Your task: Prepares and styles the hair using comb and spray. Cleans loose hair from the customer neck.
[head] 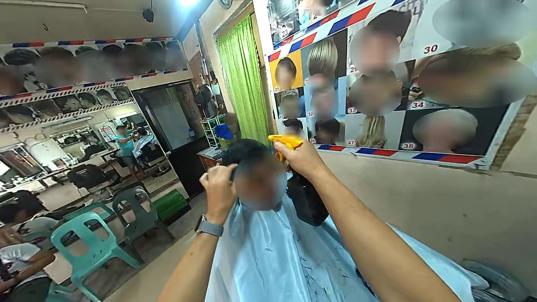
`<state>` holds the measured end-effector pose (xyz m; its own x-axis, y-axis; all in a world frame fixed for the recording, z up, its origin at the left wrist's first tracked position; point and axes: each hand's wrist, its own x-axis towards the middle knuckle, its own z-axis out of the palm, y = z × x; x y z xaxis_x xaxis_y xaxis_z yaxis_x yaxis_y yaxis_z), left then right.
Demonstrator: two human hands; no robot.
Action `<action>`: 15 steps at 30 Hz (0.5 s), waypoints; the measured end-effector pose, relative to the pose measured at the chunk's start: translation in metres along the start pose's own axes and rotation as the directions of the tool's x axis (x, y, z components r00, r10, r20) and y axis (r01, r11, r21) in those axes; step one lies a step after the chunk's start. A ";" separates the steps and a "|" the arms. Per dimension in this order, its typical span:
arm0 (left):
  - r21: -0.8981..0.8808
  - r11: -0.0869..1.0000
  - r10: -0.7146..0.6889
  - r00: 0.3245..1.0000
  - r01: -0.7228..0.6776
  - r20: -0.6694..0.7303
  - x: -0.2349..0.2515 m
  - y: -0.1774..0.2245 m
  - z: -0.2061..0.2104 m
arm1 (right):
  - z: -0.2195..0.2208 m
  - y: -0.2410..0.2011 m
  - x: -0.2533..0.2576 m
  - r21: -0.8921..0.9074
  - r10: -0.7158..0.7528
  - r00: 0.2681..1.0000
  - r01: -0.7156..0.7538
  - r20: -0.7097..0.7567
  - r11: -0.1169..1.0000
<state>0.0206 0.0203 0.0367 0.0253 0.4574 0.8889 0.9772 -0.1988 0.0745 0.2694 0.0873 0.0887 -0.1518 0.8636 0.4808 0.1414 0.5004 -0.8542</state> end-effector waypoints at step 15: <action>-0.315 0.937 -0.161 0.987 0.150 -0.007 -0.026 -0.009 -0.004 | 0.020 -0.030 -0.055 0.007 -0.080 0.990 0.081 -0.113 0.997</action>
<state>0.0100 0.0066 0.0146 -0.1334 0.4772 0.8686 0.8533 -0.3905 0.3456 0.2539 0.0240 0.0841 -0.0507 0.8222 0.5670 0.1220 0.5686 -0.8135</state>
